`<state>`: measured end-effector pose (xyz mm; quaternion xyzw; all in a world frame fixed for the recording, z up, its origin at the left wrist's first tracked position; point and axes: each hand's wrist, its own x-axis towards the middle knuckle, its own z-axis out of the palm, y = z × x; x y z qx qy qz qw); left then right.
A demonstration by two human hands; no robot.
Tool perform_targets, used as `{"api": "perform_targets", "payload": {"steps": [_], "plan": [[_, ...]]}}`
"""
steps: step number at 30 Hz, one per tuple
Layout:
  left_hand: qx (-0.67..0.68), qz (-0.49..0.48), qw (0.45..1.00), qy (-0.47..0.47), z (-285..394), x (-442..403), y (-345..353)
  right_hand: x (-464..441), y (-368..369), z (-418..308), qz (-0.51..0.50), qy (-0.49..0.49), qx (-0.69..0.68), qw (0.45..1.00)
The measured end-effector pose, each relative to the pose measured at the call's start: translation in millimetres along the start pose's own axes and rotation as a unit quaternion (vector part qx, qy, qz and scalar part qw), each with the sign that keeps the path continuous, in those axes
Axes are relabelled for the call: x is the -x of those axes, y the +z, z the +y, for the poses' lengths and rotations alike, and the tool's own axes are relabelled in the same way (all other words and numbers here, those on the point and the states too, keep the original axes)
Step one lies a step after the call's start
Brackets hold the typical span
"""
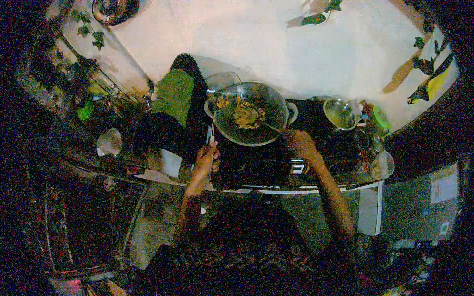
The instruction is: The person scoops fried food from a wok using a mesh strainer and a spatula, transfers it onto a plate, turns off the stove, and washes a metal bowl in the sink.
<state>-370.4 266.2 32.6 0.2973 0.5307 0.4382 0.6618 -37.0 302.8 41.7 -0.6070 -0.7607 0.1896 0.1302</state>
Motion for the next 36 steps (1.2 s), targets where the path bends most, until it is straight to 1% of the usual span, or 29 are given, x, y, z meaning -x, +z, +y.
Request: {"api": "perform_targets", "payload": {"steps": [1, 3, 4, 6, 8, 10, 12, 14, 16, 17, 19, 20, 22, 23, 24, 26, 28, 29, 31, 32, 33, 34, 35, 36], "plan": [[-0.005, -0.011, 1.000, 0.011, -1, -2, -1, -2, 5, 5, 0.002, 0.001, -0.001, 1.000], [-0.018, -0.003, 1.000, 0.011, -6, -10, -3, -7, 13, 17, -0.014, -0.015, -0.088, 0.996], [-0.028, 0.006, 1.000, 0.009, -8, -13, -4, -7, 14, 21, -0.012, -0.016, -0.088, 0.996], [-0.025, 0.005, 1.000, -0.002, -9, -13, -4, -5, 13, 24, -0.058, 0.041, -0.143, 0.987], [-0.019, 0.005, 1.000, -0.015, -7, -11, 1, 1, -2, 30, -0.051, 0.025, -0.133, 0.989], [0.010, 0.017, 1.000, -0.021, -7, -7, 7, 12, -29, 16, -0.047, 0.010, -0.123, 0.991], [0.017, 0.004, 1.000, -0.022, -5, -2, 13, 19, -61, -7, -0.043, 0.057, -0.122, 0.990], [0.022, -0.010, 0.999, -0.021, -9, -4, 15, 16, -58, 13, -0.027, 0.042, -0.093, 0.994], [0.034, -0.041, 0.998, -0.036, -16, -10, 16, 19, -69, -1, 0.037, -0.002, -0.067, 0.997], [0.034, -0.044, 0.998, -0.037, -17, -11, 18, 20, -69, -10, 0.039, 0.000, -0.066, 0.997], [0.060, -0.066, 0.994, -0.062, -14, -8, 25, 17, -65, -30, 0.071, 0.006, -0.007, 0.997], [0.059, -0.068, 0.994, -0.062, -12, -6, 29, 17, -60, -34, 0.072, 0.007, -0.008, 0.997], [0.105, -0.091, 0.987, -0.082, -9, -2, 33, 17, -43, -40, 0.133, -0.051, 0.072, 0.987], [0.105, -0.090, 0.987, -0.081, -9, -3, 34, 18, -37, -44, 0.165, -0.062, 0.089, 0.980], [0.113, -0.096, 0.985, -0.088, -10, -4, 34, 19, -32, -47, 0.166, -0.062, 0.088, 0.980], [0.121, -0.099, 0.983, -0.094, -13, -8, 32, 20, -24, -50, 0.189, -0.012, 0.103, 0.977], [0.044, -0.055, 0.995, -0.072, -20, -11, 25, 22, -18, -45, 0.206, -0.017, 0.084, 0.975], [0.044, -0.053, 0.995, -0.073, -23, -13, 20, 23, -16, -43, 0.223, -0.020, 0.067, 0.972], [-0.088, 0.002, 0.996, 0.003, -28, -17, 7, 27, -15, -40, 0.228, -0.012, 0.058, 0.972], [-0.090, 0.005, 0.996, 0.000, -29, -20, -2, 30, -13, -39, 0.234, -0.004, 0.051, 0.971], [-0.197, 0.034, 0.979, 0.030, -27, -23, -10, 32, -11, -37, 0.233, -0.004, 0.048, 0.971], [-0.303, 0.065, 0.949, 0.060, -25, -26, -18, 34, -6, -33, 0.237, 0.001, 0.013, 0.971], [-0.380, 0.091, 0.916, 0.089, -25, -30, -22, 35, -4, -29, 0.243, 0.005, -0.019, 0.970], [-0.382, 0.094, 0.915, 0.087, -19, -28, -21, 36, 0, -25, 0.242, 0.005, -0.022, 0.970]]}}
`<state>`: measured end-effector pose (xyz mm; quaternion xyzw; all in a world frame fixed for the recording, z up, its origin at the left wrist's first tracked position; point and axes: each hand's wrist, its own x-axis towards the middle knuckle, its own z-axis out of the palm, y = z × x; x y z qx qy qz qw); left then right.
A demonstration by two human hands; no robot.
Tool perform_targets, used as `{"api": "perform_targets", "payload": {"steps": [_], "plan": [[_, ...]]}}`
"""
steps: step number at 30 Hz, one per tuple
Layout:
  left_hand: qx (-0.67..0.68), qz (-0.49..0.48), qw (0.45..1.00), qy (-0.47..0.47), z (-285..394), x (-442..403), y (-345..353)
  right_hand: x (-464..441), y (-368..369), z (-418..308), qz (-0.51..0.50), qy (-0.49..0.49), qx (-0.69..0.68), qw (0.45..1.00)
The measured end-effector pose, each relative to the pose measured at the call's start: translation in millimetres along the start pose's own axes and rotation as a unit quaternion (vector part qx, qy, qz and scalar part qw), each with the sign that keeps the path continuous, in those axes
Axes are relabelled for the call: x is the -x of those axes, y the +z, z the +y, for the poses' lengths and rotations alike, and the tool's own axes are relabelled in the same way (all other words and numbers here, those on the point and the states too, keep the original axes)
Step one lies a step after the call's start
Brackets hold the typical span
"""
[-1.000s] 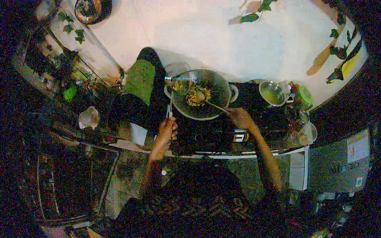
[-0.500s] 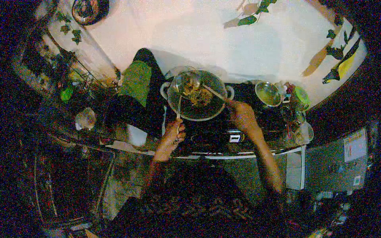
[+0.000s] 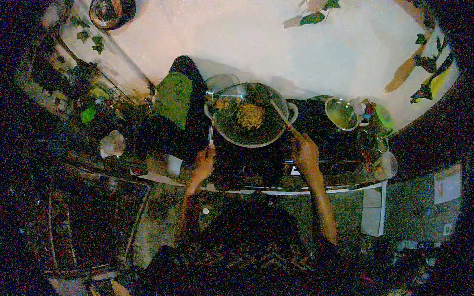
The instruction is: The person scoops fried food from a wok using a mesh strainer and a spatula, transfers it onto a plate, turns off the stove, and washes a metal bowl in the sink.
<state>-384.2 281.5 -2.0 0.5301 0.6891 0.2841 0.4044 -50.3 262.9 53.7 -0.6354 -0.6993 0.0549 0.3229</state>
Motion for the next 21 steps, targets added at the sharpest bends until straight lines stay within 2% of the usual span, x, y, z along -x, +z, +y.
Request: {"api": "perform_targets", "payload": {"steps": [2, 3, 5, 12, 15, 18, 20, 21], "plan": [[-0.096, 0.004, 0.995, 0.041, 10, 4, -6, 4, 7, 8, 0.012, 0.015, -0.006, 1.000], [-0.098, 0.005, 0.994, 0.039, 15, 6, -7, 6, 8, 10, 0.012, 0.015, -0.009, 1.000], [-0.189, 0.021, 0.980, 0.050, 23, 10, -4, 8, 9, 14, 0.020, 0.022, -0.031, 0.999], [-0.265, 0.047, 0.962, 0.043, 16, 8, 35, 12, 5, 28, 0.017, 0.041, -0.027, 0.999], [-0.298, 0.035, 0.950, 0.088, 39, 25, 50, 13, -1, 32, 0.013, 0.053, -0.033, 0.998], [-0.316, 0.025, 0.943, 0.104, 23, 24, 73, 14, -4, 36, 0.021, 0.067, -0.033, 0.997], [-0.297, 0.127, 0.902, 0.287, -79, -8, 118, 16, -9, 40, 0.031, 0.061, -0.058, 0.996], [-0.229, 0.009, 0.960, 0.159, -26, 12, 96, 16, -13, 40, 0.030, 0.063, -0.059, 0.996]]}}
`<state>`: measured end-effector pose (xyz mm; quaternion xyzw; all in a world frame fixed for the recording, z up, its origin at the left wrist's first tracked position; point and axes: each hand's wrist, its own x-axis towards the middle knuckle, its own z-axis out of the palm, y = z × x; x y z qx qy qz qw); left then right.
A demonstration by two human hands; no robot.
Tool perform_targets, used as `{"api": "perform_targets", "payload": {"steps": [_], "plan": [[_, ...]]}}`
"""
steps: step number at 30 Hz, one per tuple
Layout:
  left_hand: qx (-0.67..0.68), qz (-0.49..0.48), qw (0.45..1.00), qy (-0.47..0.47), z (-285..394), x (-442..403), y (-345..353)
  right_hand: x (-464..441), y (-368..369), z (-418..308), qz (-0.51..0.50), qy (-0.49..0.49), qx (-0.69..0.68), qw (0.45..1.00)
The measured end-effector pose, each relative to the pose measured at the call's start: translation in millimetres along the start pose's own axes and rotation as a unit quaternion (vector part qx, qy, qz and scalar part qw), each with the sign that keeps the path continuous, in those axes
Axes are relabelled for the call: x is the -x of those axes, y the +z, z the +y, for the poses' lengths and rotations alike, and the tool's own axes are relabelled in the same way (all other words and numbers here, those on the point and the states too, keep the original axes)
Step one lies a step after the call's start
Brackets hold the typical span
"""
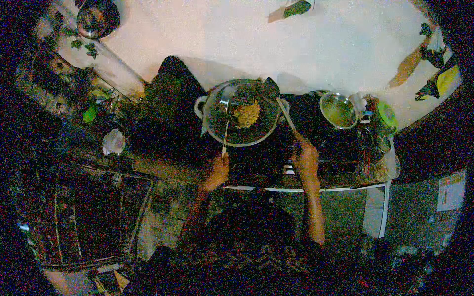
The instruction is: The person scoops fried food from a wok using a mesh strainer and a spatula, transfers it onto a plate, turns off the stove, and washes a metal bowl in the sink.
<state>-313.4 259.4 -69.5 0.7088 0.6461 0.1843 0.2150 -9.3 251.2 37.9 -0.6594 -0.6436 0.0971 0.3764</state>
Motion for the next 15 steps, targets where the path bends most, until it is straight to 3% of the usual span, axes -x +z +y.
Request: {"api": "perform_targets", "payload": {"steps": [2, 5, 7, 8, 10, 13, 14, 15], "plan": [[0.096, -0.132, 0.981, -0.108, 13, 1, -17, -2, -6, 1, -0.044, 0.046, -0.023, 0.998], [0.250, -0.147, 0.950, -0.112, -7, 0, -2, -5, -5, 5, -0.008, -0.014, -0.045, 0.999], [0.412, -0.210, 0.850, -0.253, 31, -4, -43, -9, -11, -1, -0.027, 0.009, -0.057, 0.998], [0.416, -0.207, 0.848, -0.254, 32, -5, -46, -11, -13, -3, -0.042, 0.034, -0.069, 0.996], [0.529, -0.240, 0.773, -0.255, 33, -7, -54, -14, -13, -2, -0.033, 0.014, -0.067, 0.997], [0.574, -0.242, 0.729, -0.283, 35, -1, -75, -17, -15, -7, -0.016, -0.006, -0.071, 0.997], [0.632, -0.275, 0.676, -0.261, 10, -4, -65, -17, -15, -10, -0.011, -0.006, -0.077, 0.997], [0.632, -0.275, 0.676, -0.260, 5, -3, -72, -18, -13, -10, -0.011, -0.007, -0.076, 0.997]]}}
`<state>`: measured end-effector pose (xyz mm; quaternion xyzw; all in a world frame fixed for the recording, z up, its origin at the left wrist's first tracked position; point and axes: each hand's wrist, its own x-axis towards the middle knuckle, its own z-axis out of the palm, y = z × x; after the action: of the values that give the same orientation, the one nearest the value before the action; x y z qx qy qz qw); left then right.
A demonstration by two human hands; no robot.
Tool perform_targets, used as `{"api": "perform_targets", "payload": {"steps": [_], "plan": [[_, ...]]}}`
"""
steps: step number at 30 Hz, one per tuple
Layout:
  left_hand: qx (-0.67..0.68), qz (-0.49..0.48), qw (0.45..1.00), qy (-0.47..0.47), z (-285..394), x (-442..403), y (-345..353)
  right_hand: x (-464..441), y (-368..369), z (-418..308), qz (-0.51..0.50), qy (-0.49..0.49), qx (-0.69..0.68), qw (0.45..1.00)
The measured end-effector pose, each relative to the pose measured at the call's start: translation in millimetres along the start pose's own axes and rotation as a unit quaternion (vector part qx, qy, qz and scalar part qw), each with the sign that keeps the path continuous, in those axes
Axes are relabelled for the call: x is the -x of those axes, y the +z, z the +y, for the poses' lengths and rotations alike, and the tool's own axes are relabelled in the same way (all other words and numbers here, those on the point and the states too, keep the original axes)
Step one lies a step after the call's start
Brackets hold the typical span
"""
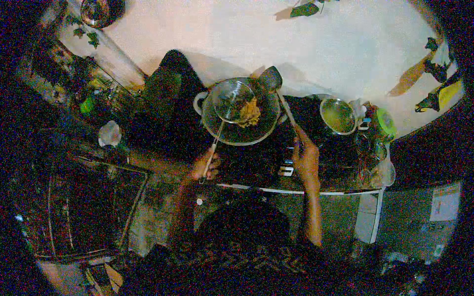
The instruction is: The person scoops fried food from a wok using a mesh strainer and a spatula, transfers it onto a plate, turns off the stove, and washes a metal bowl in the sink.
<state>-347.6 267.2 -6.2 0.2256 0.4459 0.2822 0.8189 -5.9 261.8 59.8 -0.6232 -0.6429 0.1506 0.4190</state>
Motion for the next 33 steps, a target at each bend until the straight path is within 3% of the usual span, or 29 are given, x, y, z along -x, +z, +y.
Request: {"api": "perform_targets", "payload": {"steps": [2, 3, 5, 6, 9, 11, 15, 19, 21, 24, 25, 27, 29, 32, 33], "plan": [[-0.032, 0.023, 0.998, 0.042, 6, 9, -8, -1, 4, 2, 0.026, -0.057, 0.019, 0.998], [-0.110, 0.080, 0.989, 0.059, 16, 22, 5, 0, 6, 0, 0.026, -0.058, 0.020, 0.998], [-0.154, 0.126, 0.976, 0.083, 18, 24, 7, 0, 10, -4, -0.053, 0.032, 0.080, 0.995], [-0.199, 0.170, 0.959, 0.108, 19, 26, 7, -1, 14, -1, -0.052, 0.031, 0.081, 0.995], [-0.189, 0.172, 0.959, 0.121, 28, 36, 13, -15, 15, 15, -0.067, -0.036, 0.139, 0.987], [-0.188, 0.176, 0.958, 0.130, 33, 41, 16, -37, 0, 10, -0.159, -0.041, 0.191, 0.968], [-0.176, 0.170, 0.959, 0.139, 35, 38, 8, -87, -46, -63, -0.261, 0.009, 0.282, 0.923], [-0.173, 0.151, 0.963, 0.141, 33, 32, 3, -106, -53, -93, -0.334, -0.035, 0.280, 0.900], [-0.174, 0.168, 0.959, 0.149, 33, 33, 5, -103, -47, -99, -0.345, -0.017, 0.314, 0.884], [-0.171, 0.155, 0.958, 0.168, 30, 29, -6, -92, -2, -26, -0.347, 0.004, 0.267, 0.899], [-0.170, 0.156, 0.958, 0.171, 30, 30, -9, -83, 20, 26, -0.303, -0.060, 0.258, 0.916], [-0.185, 0.156, 0.952, 0.188, 31, 33, -14, -67, 39, 49, -0.256, -0.128, 0.247, 0.926], [-0.181, 0.156, 0.953, 0.187, 30, 34, -19, -48, 59, 34, -0.241, -0.057, 0.141, 0.959], [-0.176, 0.164, 0.953, 0.182, 27, 37, -18, -32, 74, 12, -0.218, 0.013, 0.086, 0.972], [-0.174, 0.171, 0.953, 0.177, 27, 38, -18, -27, 79, 10, -0.199, -0.007, 0.080, 0.977]]}}
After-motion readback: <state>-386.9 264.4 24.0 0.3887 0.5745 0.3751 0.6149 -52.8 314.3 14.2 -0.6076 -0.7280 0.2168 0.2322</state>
